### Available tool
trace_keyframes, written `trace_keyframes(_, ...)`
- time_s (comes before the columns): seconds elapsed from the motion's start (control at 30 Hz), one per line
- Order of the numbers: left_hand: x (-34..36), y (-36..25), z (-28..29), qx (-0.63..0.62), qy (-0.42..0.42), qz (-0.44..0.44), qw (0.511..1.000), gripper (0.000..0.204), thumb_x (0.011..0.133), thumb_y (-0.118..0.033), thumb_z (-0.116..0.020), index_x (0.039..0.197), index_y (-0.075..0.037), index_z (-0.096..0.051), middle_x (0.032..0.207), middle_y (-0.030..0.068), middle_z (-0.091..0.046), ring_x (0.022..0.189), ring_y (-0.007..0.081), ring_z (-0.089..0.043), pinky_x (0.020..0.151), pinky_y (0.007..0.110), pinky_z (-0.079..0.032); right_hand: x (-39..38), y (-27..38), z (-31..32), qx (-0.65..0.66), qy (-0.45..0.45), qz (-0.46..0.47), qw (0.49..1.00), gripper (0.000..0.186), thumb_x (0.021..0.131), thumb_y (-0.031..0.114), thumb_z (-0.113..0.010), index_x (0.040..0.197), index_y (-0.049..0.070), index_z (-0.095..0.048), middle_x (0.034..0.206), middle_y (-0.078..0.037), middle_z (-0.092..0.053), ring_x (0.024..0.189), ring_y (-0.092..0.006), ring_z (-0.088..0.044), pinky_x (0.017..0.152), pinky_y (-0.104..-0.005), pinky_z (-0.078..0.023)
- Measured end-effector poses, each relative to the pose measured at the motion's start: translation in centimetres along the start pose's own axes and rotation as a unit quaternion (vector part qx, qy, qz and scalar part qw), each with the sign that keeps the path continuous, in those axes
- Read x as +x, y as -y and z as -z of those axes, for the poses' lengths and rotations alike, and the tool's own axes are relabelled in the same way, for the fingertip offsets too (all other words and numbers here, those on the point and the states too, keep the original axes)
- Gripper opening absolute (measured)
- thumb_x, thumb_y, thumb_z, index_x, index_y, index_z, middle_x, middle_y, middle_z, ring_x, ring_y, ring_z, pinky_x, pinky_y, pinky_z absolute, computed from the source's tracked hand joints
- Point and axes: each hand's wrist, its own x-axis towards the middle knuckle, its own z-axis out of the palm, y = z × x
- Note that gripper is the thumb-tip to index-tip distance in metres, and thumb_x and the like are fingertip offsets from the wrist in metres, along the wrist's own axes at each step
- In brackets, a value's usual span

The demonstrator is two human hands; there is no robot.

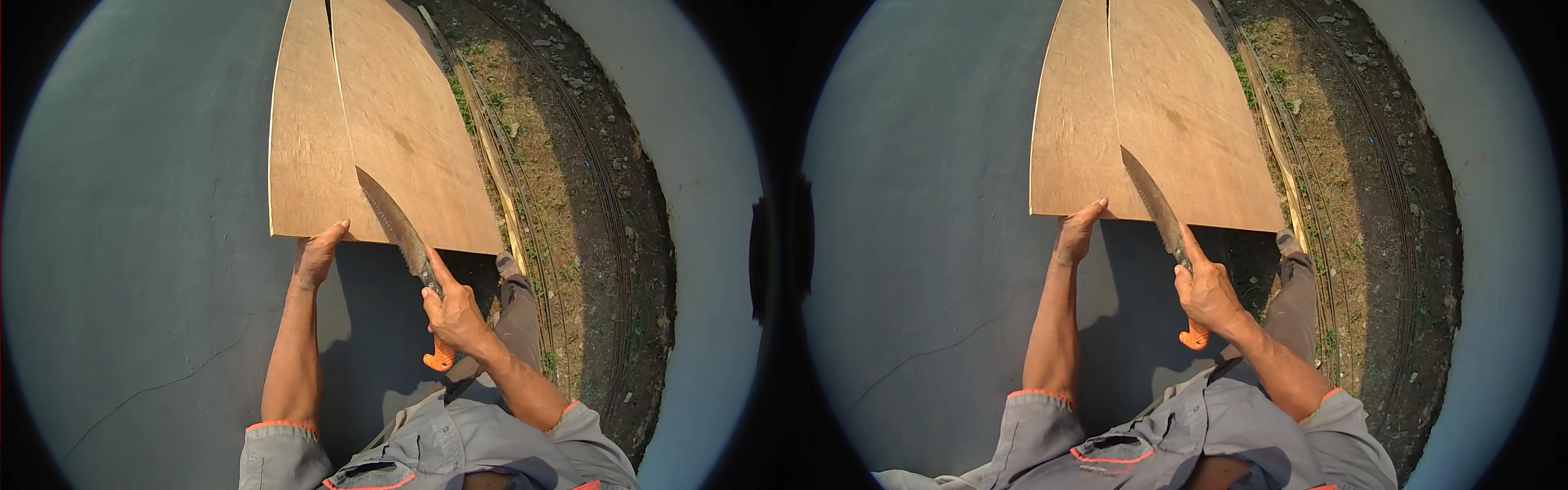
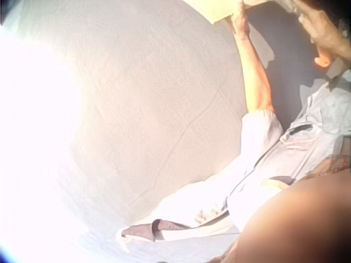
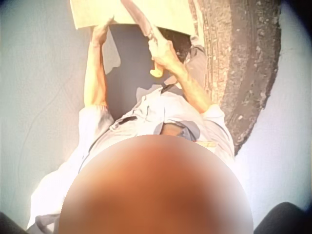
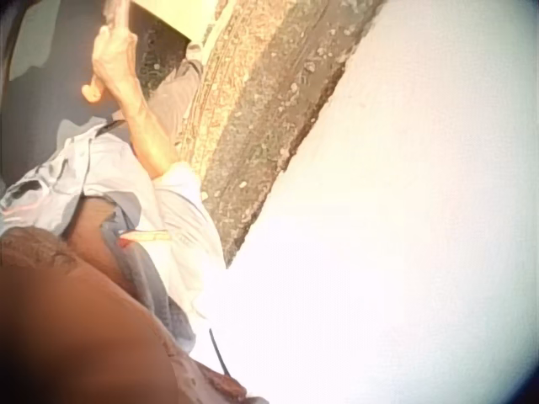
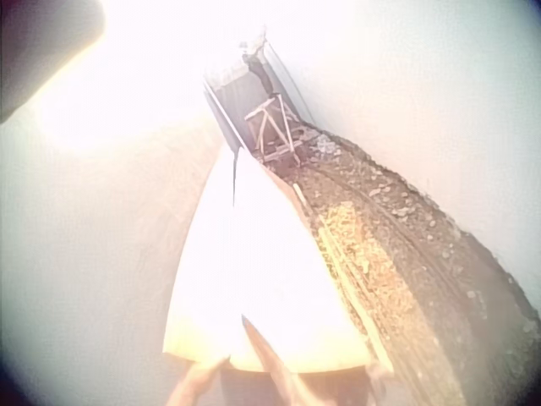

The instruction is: Sawing a piece of plywood in half using a hand saw.

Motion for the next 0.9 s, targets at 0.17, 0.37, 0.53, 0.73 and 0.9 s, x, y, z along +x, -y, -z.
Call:
trace_keyframes(0.17,0.6,0.3,-1.0,0.01,0.025,-0.038,0.999,0.036,0.091,-0.014,-0.077,0.121,0.003,-0.065,0.113,0.0118,-0.068,0.107,0.0203,-0.063,0.098,0.037,-0.05,0.4,0.9,1.4,0.019,-0.011,-0.025,0.999,0.07,0.095,0.004,-0.052,0.161,0.001,-0.028,0.089,-0.021,-0.072,0.064,-0.0215,-0.07,0.064,-0.0354,-0.057)
trace_keyframes(0.37,0.3,1.4,0.8,-0.008,0.033,0.003,0.999,0.036,0.092,-0.015,-0.076,0.121,0.003,-0.066,0.114,0.0123,-0.068,0.107,0.0216,-0.064,0.1,0.037,-0.049,2.3,-0.3,-0.5,0.021,-0.005,0.002,1.0,0.07,0.096,0.006,-0.051,0.161,0.002,-0.027,0.075,-0.015,-0.069,0.057,-0.0211,-0.067,0.058,-0.0384,-0.057)
trace_keyframes(0.53,0.3,-0.3,-1.0,0.03,0.028,-0.016,0.999,0.036,0.093,-0.016,-0.076,0.121,0.003,-0.067,0.116,0.0126,-0.068,0.11,0.0222,-0.063,0.105,0.038,-0.046,-3.8,1.5,2.4,0.024,-0.014,-0.019,0.999,0.069,0.096,0.004,-0.051,0.161,0.002,-0.028,0.08,-0.017,-0.071,0.058,-0.0204,-0.068,0.057,-0.0391,-0.057)
trace_keyframes(0.73,0.7,1.5,-0.1,-0.008,0.027,0.023,0.999,0.037,0.09,-0.012,-0.078,0.121,0.002,-0.066,0.116,0.0111,-0.068,0.112,0.0213,-0.062,0.108,0.038,-0.043,6.1,0.5,-1.0,0.029,0.008,-0.027,0.999,0.069,0.098,0.006,-0.05,0.163,0.005,-0.026,0.067,-0.005,-0.059,0.048,-0.0152,-0.058,0.052,-0.0334,-0.055)
trace_keyframes(0.9,0.8,0.3,0.4,-0.014,0.02,0.006,1.0,0.036,0.09,-0.012,-0.078,0.121,0.002,-0.066,0.116,0.0107,-0.068,0.111,0.0207,-0.062,0.107,0.038,-0.044,-4.8,1.4,2.8,0.03,0.001,-0.031,0.999,0.069,0.097,0.006,-0.051,0.162,0.004,-0.028,0.065,-0.012,-0.065,0.052,-0.0199,-0.065,0.056,-0.0365,-0.056)
